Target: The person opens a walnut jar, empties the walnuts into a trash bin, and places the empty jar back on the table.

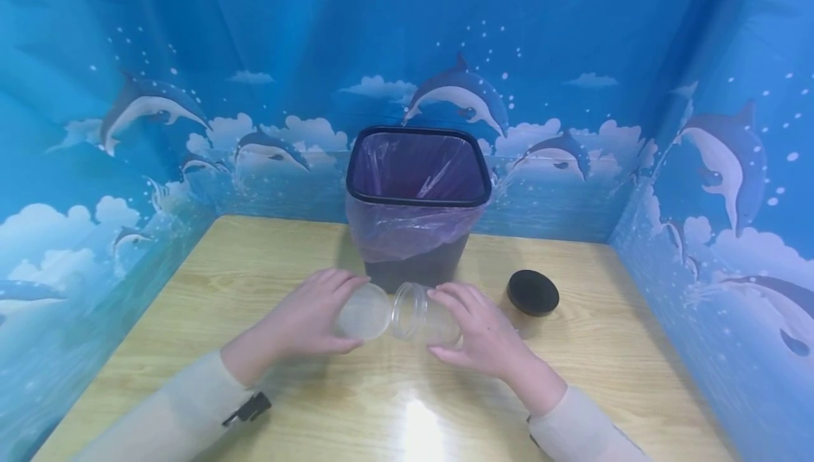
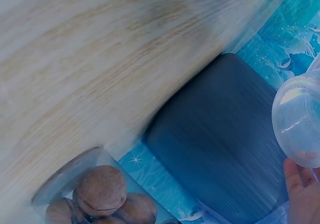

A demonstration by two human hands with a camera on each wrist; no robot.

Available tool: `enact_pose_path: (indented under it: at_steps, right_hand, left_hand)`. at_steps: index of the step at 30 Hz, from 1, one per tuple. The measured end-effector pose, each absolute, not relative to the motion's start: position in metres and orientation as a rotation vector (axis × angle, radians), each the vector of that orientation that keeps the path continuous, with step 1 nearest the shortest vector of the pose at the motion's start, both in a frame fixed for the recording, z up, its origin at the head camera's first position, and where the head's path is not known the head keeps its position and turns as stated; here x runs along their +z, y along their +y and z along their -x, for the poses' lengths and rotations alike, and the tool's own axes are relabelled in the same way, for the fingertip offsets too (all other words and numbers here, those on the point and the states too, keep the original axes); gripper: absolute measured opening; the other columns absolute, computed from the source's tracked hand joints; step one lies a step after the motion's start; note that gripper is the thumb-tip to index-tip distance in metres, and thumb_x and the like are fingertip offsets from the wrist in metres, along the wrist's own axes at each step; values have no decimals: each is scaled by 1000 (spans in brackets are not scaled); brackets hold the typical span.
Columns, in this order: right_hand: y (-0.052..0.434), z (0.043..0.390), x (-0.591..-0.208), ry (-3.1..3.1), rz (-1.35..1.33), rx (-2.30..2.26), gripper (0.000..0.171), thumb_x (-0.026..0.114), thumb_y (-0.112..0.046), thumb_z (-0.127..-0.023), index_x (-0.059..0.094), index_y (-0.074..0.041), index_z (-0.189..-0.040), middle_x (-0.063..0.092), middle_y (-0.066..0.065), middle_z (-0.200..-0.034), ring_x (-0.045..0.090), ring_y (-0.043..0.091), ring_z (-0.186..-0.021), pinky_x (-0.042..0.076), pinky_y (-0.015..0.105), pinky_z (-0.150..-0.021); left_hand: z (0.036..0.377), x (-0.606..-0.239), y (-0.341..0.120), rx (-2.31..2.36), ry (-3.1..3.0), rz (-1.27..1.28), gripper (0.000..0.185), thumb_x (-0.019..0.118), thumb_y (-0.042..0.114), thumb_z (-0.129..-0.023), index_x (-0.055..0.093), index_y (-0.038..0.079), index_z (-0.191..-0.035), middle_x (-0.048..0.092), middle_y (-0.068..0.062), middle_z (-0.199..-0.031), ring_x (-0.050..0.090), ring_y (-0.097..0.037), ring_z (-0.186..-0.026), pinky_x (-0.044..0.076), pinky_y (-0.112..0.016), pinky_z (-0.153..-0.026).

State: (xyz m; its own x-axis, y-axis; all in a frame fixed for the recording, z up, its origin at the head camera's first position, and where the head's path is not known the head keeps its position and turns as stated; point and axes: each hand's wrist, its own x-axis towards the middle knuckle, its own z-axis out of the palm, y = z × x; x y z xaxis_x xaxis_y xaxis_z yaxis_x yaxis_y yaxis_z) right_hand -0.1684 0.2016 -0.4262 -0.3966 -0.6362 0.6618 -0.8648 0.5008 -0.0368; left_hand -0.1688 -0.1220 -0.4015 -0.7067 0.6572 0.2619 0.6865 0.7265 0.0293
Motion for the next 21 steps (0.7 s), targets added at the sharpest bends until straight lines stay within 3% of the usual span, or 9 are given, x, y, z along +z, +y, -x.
enact_pose_path:
  at_steps: [12,21]
  right_hand:
    - [201,168,-427,-2210,-1222,506,80,81,-50,-76,55,-3,-135,58,13,-128,58,28,-113,52,43,-93]
    - [199,165,-428,-2238,-1223,517,81,82,-49,-74,54,-4,-135,58,12,-128,58,29,-114,52,44,-95]
  left_hand:
    - [169,-399,-117,-234,-2687,1091,91,70,66,-77,49,6,-142,57,-8,-136,51,-23,-124,37,-41,-111]
    - [169,-400,-114,-358,-2712,1133,93,76,60,-75,45,7,-146,53,-7,-143,47,-24,-133,27,-45,-118]
